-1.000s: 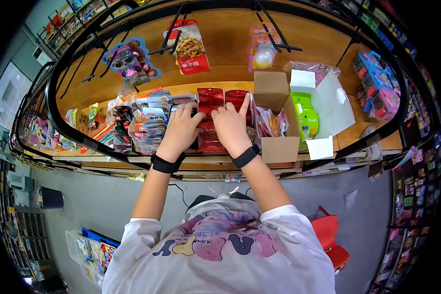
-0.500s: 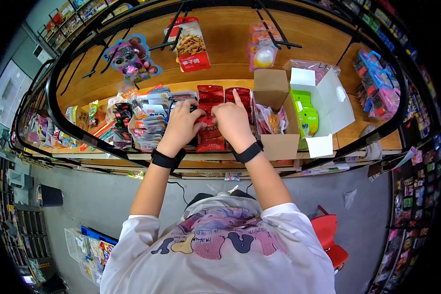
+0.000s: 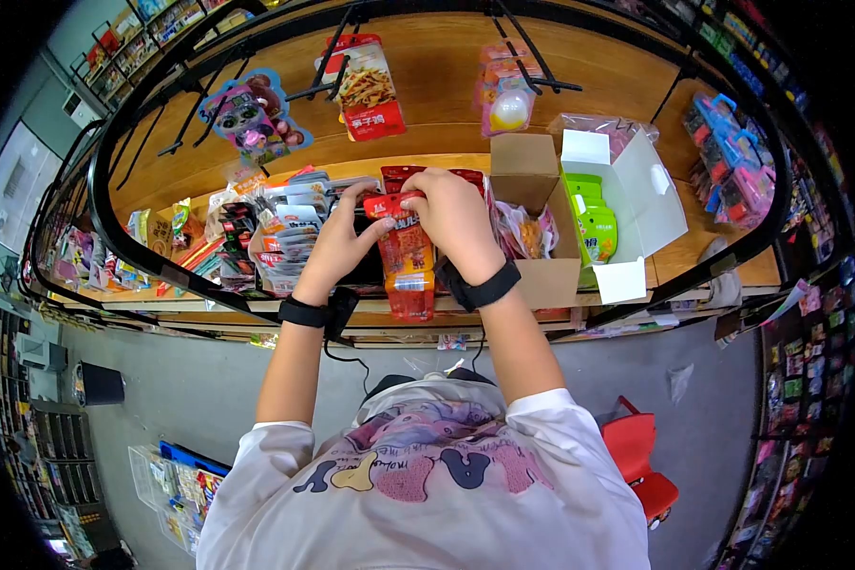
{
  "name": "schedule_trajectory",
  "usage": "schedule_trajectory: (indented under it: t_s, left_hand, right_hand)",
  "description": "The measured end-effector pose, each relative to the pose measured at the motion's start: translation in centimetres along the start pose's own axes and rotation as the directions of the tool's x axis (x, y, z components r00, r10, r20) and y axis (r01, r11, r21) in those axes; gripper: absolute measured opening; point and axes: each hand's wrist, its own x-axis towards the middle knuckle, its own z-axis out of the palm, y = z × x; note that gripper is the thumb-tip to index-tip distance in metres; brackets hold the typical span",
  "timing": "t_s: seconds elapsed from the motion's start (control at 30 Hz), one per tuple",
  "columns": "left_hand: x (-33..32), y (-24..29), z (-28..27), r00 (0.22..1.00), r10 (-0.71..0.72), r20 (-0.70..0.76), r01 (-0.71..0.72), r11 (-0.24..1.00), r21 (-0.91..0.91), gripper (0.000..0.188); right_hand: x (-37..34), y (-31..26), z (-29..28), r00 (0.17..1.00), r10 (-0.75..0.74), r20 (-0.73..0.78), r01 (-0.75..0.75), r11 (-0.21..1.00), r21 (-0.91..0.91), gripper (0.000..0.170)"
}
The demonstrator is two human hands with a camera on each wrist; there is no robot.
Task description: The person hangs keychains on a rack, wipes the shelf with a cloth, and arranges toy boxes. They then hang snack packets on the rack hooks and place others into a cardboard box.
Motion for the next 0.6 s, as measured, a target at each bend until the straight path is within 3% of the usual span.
schedule_trajectory:
  t_s: [0.13,0.23,0.27,0.4,0.5,0.6]
  left_hand:
    - [-0.4,-0.2,0.6,0.991,0.111,-0.081,-0.093,0.976,0.195,0.073]
    - [-1.4,1.4,0.5,0.956,0.231,-0.183,-0.126,0.882,0.454,0.077]
    - [-2.1,2.6,0.2,0.933,0.269,-0.241,-0.126,0.869,0.479,0.07]
    - [-6.5,3.3,0.0,0.932,0.303,-0.198,-0.203,0.891,0.405,0.055]
    - [-8.5,3.5,-0.1,0.941,0.244,-0.234,-0.144,0.916,0.375,0.057]
    - [-8.2,4.1,-0.9,0.957,0.137,-0.254,-0.062,0.957,0.283,0.073]
  right_hand:
    - [0.5,0.4,0.5,0.997,0.049,-0.056,-0.049,0.999,-0.004,0.017]
    - [0.5,0.6,0.6,0.997,0.043,-0.064,-0.044,0.999,-0.008,0.017]
    - [0.5,0.7,0.6,0.997,0.034,-0.073,-0.036,0.999,-0.017,0.017]
    - [0.3,0.5,0.4,0.997,0.027,-0.076,-0.03,0.999,-0.038,0.015]
    - [-0.1,0.0,-0.2,0.998,0.019,-0.055,-0.019,1.0,0.003,0.014]
    - [-0.7,-2.2,-2.1,0.999,0.0,-0.032,0.002,0.998,0.061,0.015]
